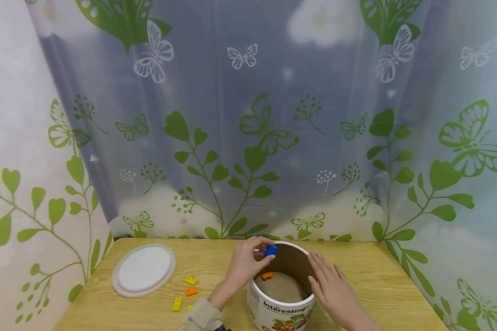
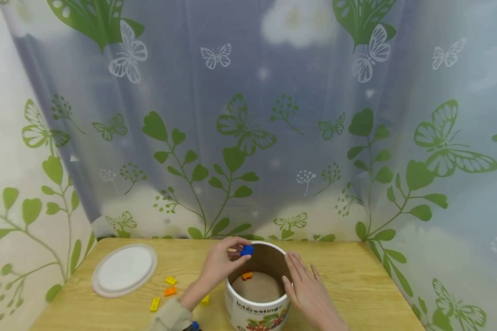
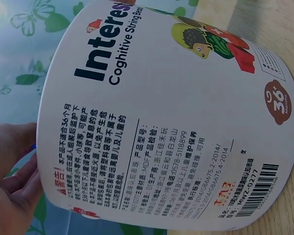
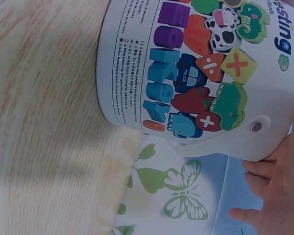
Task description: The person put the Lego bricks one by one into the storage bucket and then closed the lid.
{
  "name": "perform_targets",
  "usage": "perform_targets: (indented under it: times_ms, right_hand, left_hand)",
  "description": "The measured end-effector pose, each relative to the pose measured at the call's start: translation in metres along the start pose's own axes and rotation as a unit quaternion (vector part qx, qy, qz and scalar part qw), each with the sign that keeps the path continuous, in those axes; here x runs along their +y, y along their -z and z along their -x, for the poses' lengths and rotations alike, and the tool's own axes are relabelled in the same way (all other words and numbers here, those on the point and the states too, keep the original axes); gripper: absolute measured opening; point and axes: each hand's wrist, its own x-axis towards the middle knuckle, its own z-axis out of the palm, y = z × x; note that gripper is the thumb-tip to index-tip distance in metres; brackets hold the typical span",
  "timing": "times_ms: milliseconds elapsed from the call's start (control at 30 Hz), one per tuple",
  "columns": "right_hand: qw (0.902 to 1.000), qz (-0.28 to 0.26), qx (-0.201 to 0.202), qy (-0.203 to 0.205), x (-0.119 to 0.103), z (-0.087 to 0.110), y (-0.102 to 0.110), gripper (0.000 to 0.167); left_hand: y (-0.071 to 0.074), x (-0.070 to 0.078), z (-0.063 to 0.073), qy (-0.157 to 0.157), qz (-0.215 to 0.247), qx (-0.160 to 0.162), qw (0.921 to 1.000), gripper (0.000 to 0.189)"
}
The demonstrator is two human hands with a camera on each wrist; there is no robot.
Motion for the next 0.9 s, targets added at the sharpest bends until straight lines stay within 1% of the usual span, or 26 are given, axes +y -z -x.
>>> perform_targets:
  times_ms: [100,300,400,500,700,900]
  right_hand:
    - [1.0000,0.005,0.006,0.004,0.001,0.000,-0.001,0.053]
    - [0.9996,0.010,0.023,0.013,0.002,0.000,-0.002,0.052]
    - [0.9997,0.008,0.021,0.011,0.002,0.000,-0.003,0.052]
    - [0.9998,0.006,0.015,0.008,0.003,0.000,-0.003,0.052]
    - [1.0000,0.004,-0.001,0.002,0.002,-0.001,-0.003,0.053]
    - [0.9998,0.012,0.010,0.009,0.001,-0.001,-0.003,0.053]
  left_hand:
    - [-0.005,0.000,-0.004,0.004,-0.007,-0.012,0.9999,0.026]
    - [-0.012,0.001,-0.011,0.014,-0.040,-0.044,0.9981,0.024]
    - [-0.016,0.001,-0.015,0.014,-0.047,-0.055,0.9973,0.024]
    - [-0.020,0.001,-0.017,0.010,-0.048,-0.059,0.9971,0.024]
    - [-0.026,-0.001,-0.017,0.008,-0.050,-0.071,0.9962,0.024]
    - [-0.026,-0.001,-0.016,0.013,-0.066,-0.087,0.9939,0.023]
